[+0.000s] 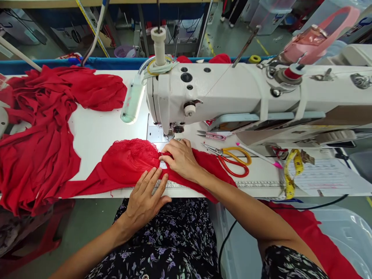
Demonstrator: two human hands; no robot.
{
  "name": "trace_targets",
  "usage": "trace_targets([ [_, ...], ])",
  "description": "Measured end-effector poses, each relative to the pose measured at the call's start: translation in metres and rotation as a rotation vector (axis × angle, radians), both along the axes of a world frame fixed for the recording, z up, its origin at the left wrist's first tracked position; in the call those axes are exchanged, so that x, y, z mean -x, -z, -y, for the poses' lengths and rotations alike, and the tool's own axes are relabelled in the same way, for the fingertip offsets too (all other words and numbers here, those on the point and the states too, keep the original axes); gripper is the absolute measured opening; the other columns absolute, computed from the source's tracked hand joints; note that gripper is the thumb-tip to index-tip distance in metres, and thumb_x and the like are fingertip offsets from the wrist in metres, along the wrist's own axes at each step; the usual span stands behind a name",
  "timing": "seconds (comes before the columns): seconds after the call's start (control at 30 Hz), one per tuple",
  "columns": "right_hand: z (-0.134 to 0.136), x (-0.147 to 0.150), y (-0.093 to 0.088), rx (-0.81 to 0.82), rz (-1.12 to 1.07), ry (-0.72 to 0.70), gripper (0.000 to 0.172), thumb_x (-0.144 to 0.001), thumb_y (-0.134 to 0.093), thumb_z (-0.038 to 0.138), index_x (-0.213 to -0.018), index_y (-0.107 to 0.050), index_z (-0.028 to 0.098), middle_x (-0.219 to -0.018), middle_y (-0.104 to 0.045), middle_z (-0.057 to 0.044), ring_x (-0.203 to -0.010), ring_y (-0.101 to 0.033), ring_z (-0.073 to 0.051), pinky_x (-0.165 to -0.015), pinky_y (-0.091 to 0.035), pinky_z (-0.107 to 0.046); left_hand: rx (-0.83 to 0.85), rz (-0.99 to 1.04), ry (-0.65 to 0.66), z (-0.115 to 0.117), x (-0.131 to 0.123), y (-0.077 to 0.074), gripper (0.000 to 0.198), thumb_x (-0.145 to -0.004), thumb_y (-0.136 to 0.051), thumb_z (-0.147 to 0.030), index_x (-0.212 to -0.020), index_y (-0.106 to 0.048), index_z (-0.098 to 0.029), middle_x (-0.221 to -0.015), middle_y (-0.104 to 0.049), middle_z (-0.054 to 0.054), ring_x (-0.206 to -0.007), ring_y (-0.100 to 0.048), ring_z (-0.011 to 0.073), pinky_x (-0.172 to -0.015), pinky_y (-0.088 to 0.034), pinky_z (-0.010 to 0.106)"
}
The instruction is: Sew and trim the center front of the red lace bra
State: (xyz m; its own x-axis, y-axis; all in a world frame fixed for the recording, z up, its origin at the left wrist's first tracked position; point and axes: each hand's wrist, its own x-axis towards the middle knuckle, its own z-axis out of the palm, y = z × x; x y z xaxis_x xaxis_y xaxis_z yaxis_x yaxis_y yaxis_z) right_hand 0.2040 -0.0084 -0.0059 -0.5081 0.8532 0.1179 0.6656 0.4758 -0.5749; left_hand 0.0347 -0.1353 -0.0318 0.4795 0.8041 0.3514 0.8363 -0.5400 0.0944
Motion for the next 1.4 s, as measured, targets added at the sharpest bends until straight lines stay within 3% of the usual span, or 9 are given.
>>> trace_targets([
  [0.27,-0.012,0.002,0.001,0.018,0.041,-0.049,0.015,-0.092,-0.064,0.029,-0.081,-0.062,0.020,-0.086,-0.064,-0.001,-0.084,-0.052,-0.019,-0.084,-0.030,-0.036,-0.155,0.019,-0.007,-0.001,-0.004,0.010,0.053,-0.097,-0.054,-0.051,-0.132,-0.060,-0.012,-0.136,-0.062,0.018,-0.130,-0.057,0.0307,-0.116,-0.039,0.047],
  [0.47,-0.017,-0.001,0.000,0.069,0.001,-0.067,0.014,-0.091,-0.067,0.031,-0.081,-0.064,0.020,-0.086,-0.065,0.000,-0.087,-0.054,-0.018,-0.081,-0.029,-0.033,-0.136,0.031,-0.035,0.002,-0.005,0.007,0.049,-0.096,-0.058,-0.046,-0.133,-0.060,-0.014,-0.138,-0.061,0.016,-0.130,-0.056,0.0291,-0.118,-0.036,0.046],
  [0.73,-0.013,0.001,-0.004,0.055,0.049,-0.062,0.013,-0.089,-0.067,0.032,-0.084,-0.064,0.021,-0.091,-0.067,-0.002,-0.093,-0.055,-0.020,-0.087,-0.029,-0.036,-0.040,0.024,-0.071,0.006,0.000,0.003,0.053,-0.095,-0.056,-0.052,-0.139,-0.055,-0.022,-0.145,-0.055,0.013,-0.135,-0.051,0.0294,-0.118,-0.034,0.050],
  [0.93,-0.014,0.000,-0.004,0.042,0.068,-0.100,0.011,-0.092,-0.062,0.030,-0.085,-0.064,0.021,-0.091,-0.066,-0.002,-0.092,-0.054,-0.020,-0.086,-0.030,-0.036,-0.033,0.012,-0.019,0.001,-0.003,-0.004,0.064,-0.098,-0.047,-0.056,-0.140,-0.052,-0.008,-0.144,-0.056,0.016,-0.137,-0.049,0.0294,-0.124,-0.024,0.050],
  [1.2,-0.012,0.000,0.005,-0.078,0.029,-0.101,0.014,-0.095,-0.058,0.028,-0.083,-0.060,0.020,-0.088,-0.065,-0.002,-0.088,-0.053,-0.020,-0.084,-0.029,-0.035,-0.100,-0.027,0.010,-0.001,-0.008,0.009,0.064,-0.097,-0.051,-0.054,-0.140,-0.051,-0.007,-0.144,-0.055,0.020,-0.138,-0.049,0.0319,-0.119,-0.036,0.049],
  [1.4,-0.023,-0.001,0.009,-0.055,0.031,-0.133,0.014,-0.093,-0.059,0.025,-0.080,-0.058,0.020,-0.088,-0.064,-0.001,-0.085,-0.053,-0.018,-0.080,-0.029,-0.034,-0.084,0.006,-0.008,0.000,-0.010,0.008,0.063,-0.095,-0.055,-0.051,-0.140,-0.052,-0.007,-0.144,-0.054,0.022,-0.136,-0.051,0.0315,-0.114,-0.043,0.043],
])
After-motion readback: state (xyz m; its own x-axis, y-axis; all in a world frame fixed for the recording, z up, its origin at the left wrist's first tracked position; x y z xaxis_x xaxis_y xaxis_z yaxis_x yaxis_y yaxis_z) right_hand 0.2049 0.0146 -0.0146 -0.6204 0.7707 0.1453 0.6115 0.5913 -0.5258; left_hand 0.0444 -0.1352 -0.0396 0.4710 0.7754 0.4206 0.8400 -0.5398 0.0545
